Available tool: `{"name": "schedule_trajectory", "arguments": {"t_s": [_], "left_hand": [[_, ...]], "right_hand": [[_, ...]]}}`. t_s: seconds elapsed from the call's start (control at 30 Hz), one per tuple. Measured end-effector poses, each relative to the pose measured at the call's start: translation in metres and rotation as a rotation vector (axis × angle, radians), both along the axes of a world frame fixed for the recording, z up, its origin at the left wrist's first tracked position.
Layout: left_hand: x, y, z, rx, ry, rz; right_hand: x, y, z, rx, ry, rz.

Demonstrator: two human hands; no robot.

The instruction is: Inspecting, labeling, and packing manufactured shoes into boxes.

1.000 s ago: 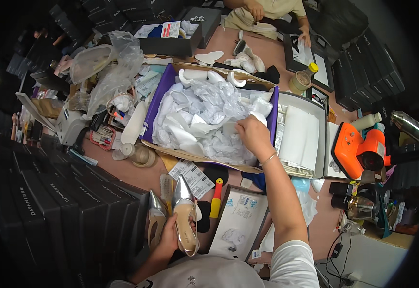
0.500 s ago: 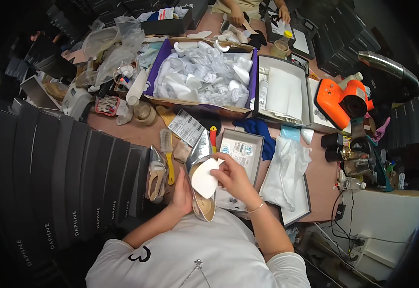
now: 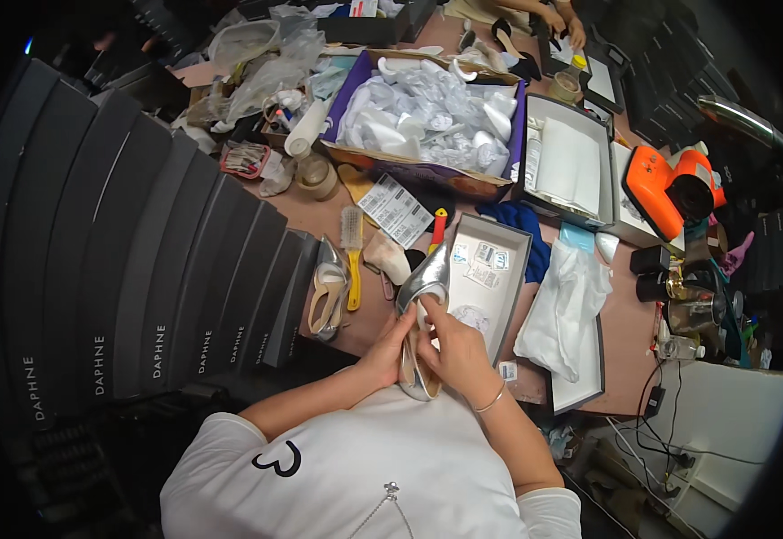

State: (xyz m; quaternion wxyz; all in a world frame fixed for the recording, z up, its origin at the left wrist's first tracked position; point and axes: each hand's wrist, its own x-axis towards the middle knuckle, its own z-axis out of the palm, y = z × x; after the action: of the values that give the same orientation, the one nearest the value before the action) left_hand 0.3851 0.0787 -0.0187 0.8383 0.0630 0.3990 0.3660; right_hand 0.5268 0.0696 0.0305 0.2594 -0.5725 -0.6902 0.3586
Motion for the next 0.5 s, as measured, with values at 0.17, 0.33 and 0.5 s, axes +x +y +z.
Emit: {"name": "schedule_trajectory", "arguments": {"t_s": [0.17, 0.33, 0.5], "left_hand": [[-0.008, -0.001, -0.004, 0.079, 0.053, -0.039], [-0.006, 0.002, -0.003, 0.060, -0.162, 0.051], [-0.001, 0.002, 0.002, 0.056, -0.037, -0.027]], "right_hand": [[0.012, -0.006, -0.004, 0.026, 0.160, -0.333], [0.016, -0.013, 0.004, 0.007, 0.123, -0.023], [0.018, -0.019, 0.006, 0.116, -0.410, 0.175]]}}
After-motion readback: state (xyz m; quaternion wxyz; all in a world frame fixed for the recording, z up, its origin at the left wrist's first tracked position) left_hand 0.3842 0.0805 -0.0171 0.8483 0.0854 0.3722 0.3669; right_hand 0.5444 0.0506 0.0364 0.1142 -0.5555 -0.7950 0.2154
